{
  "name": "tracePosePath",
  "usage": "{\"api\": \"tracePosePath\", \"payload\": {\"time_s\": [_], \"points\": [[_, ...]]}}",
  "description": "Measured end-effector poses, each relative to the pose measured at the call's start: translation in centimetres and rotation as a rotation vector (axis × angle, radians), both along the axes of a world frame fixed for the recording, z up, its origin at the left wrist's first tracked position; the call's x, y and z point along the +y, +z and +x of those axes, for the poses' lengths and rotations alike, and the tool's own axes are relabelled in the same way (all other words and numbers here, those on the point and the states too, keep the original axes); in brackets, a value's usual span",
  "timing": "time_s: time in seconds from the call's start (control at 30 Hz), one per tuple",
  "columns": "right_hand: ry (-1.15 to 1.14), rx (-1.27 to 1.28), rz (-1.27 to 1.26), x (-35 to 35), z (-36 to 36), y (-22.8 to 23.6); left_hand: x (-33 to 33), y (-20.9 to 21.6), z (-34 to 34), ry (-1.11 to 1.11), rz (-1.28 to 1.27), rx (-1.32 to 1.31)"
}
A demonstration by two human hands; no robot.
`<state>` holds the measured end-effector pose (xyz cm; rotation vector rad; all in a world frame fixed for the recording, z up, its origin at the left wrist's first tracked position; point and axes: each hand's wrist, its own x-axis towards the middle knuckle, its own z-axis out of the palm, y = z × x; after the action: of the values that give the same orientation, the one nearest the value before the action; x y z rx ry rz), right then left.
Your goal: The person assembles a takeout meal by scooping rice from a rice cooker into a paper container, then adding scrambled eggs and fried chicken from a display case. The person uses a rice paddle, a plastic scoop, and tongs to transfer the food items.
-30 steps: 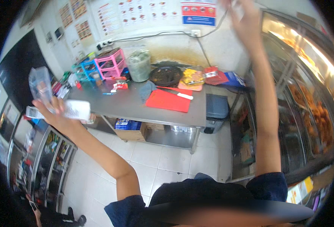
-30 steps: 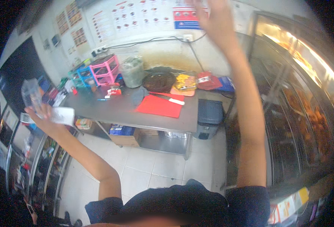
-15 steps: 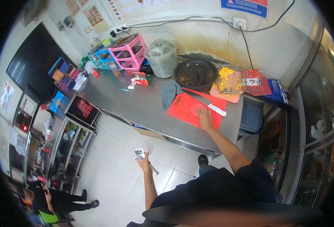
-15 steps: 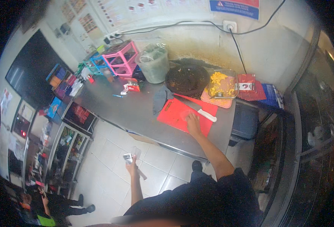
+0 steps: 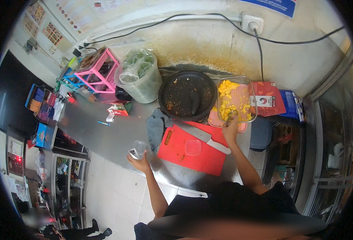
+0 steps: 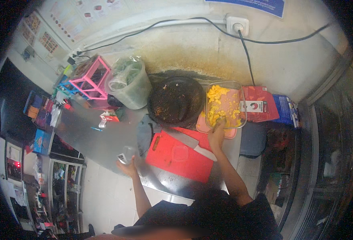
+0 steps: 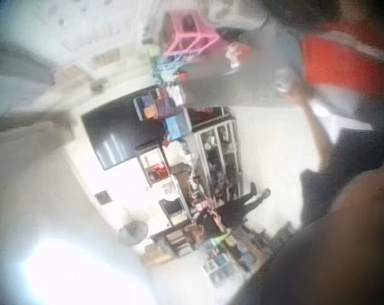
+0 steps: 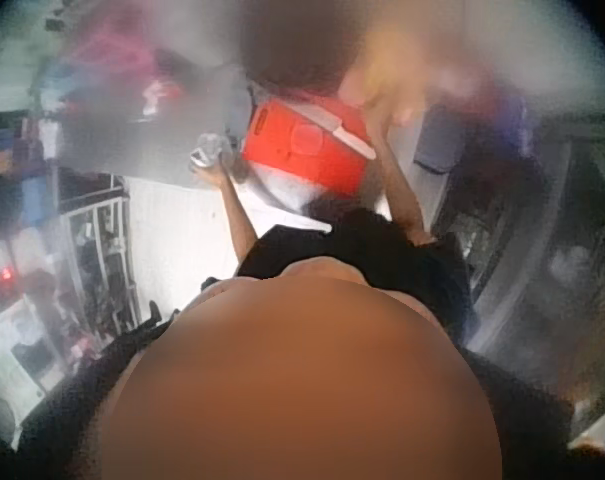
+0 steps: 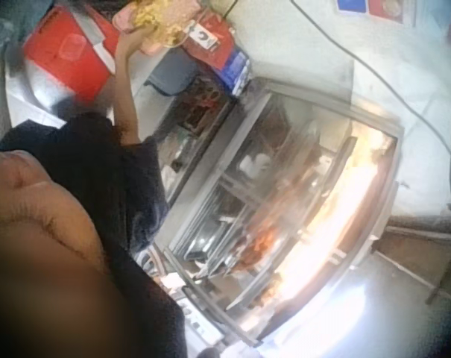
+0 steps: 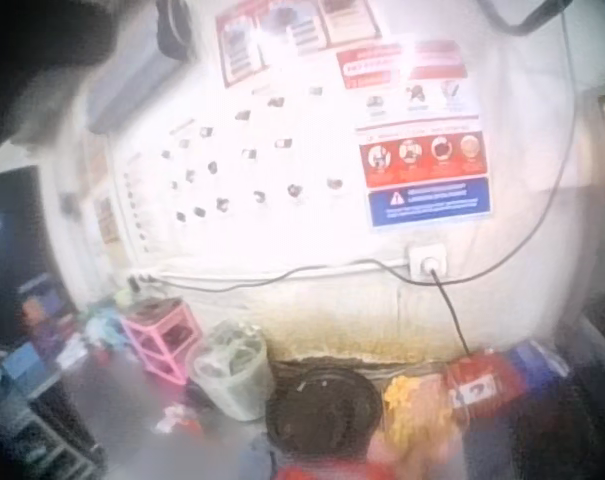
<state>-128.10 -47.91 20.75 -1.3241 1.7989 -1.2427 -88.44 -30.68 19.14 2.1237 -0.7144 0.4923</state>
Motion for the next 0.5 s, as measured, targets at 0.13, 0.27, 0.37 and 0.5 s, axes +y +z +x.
{"api": "tracePosePath", "payload": {"time_s": [0.13,0.27,0.37,0.5], "points": [[-0.05,0.336,-0.169,-4.0,-4.8,-2.5,-3.0,3.5,-6.4,-0.25,-0.322,0.667],[0.469,0.486,0.265,-9.8,-10.7,-3.7,-6.4,3.7,-17.1,-0.765,-0.305,1.524],[0.363,0.364,0.347,-11.4,-12.0,-2.1,-9.8,3.5,-24.3,-1.047,-0.301,2.199],[0.39,0.686,-0.163,-14.4,-10.8,2.6,-12.4,3.0,-31.3,-0.636,-0.261,2.317]]}}
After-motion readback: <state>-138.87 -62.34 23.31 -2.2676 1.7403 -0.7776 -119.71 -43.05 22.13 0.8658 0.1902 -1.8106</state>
